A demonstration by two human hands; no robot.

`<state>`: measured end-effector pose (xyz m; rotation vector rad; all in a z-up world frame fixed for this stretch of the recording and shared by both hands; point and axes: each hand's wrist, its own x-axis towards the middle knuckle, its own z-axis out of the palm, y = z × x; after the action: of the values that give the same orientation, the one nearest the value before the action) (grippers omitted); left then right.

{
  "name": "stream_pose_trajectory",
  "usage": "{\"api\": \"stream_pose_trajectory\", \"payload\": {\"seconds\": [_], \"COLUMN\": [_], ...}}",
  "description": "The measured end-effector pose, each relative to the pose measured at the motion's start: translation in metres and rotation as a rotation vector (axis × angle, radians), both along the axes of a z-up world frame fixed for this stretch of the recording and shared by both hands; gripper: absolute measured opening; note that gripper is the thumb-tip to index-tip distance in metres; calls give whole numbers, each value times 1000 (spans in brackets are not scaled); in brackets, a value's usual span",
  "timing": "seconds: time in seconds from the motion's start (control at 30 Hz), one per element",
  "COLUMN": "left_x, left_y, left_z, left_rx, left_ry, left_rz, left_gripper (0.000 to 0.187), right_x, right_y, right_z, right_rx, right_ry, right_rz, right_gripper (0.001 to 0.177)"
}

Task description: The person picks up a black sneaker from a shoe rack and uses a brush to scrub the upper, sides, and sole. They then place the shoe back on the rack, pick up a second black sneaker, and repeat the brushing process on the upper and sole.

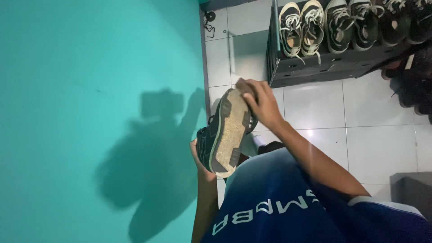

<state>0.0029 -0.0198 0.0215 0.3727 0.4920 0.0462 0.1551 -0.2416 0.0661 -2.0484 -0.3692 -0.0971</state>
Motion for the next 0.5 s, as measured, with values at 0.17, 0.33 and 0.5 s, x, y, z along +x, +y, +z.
{"api": "stream_pose_trajectory", "payload": {"seconds": [0.17, 0.33, 0.5], "left_x": [5, 18, 17], "left_y": [10, 8, 5], "left_z": [-14, -52, -66], "left_rx": [11, 6, -37], "left_ry": [60, 99, -152], "left_rz": [32, 162, 86], "left_gripper": [45, 45, 42], "right_x": [-17, -61, -64], "right_y": [-12, -2, 15], "right_z": [-5, 6, 21], "right_rx": [230, 157, 83], "right_ry": [279, -300, -371], "right_rz": [-10, 424, 444], "right_gripper": [40, 41, 48]}}
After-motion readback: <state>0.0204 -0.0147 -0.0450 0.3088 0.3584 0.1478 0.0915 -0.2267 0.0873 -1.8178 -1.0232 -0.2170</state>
